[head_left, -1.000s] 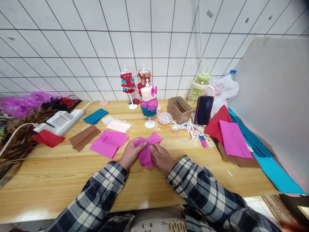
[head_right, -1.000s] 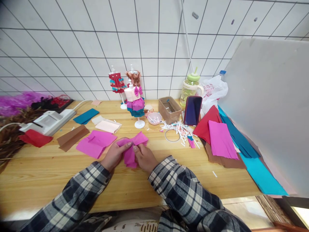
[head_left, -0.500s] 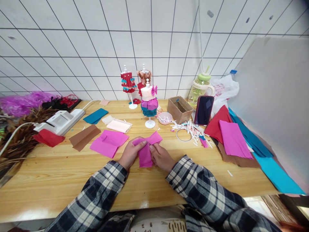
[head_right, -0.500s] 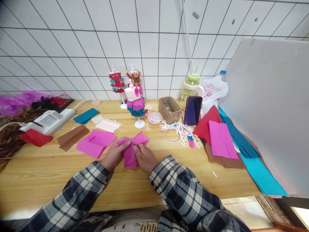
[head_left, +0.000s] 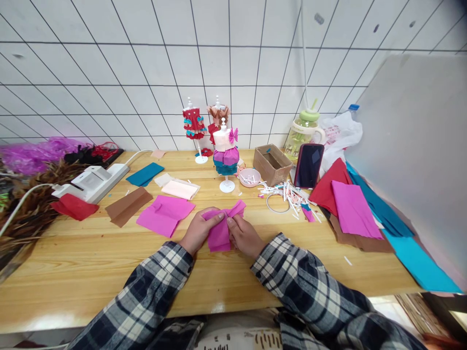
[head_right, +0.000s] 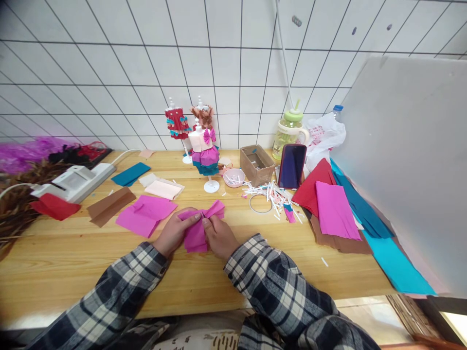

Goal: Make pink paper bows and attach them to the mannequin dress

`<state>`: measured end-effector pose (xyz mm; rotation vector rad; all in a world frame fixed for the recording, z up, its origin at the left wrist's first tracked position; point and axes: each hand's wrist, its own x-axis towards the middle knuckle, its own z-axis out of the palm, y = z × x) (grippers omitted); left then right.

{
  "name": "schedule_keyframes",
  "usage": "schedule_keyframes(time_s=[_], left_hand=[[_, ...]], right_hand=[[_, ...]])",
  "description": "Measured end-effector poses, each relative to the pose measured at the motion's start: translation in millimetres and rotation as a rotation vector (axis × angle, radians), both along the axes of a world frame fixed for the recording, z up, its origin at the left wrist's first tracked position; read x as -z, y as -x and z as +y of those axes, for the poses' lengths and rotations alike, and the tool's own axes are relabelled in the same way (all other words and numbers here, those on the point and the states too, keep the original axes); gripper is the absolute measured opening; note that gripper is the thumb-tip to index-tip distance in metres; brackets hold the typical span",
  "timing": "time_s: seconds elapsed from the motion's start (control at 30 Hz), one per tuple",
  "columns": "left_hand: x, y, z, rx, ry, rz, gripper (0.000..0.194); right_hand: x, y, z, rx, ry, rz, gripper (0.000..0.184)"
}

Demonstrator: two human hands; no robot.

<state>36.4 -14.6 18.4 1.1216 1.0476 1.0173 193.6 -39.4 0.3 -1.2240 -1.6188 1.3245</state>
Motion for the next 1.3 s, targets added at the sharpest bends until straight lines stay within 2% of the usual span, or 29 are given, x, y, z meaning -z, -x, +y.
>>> schedule_keyframes(time_s=[0.33, 0.63, 1.0, 1.3], left_hand=[[-2.6, -3, -3, -0.013, -0.023, 0.064, 0.023], [1.2, -2, 0, -0.015, -0.018, 0.088, 0.026], [2.8, 1, 0, 0.014, -0.039, 0.049, 0.021], [2.2, 4, -1, 0.03, -0.014, 0.037, 0.023]], right_hand=[[3.1, 1, 1, 0.032, 0.048, 0.027, 0.029], [6.4, 3, 1, 0.057, 0.059, 0.06, 0.031], [-10.1, -1, -2, -0.015, 0.094, 0.11, 0.042], [-15.2, -3, -2, -0.059, 0.097, 0.098, 0.046]])
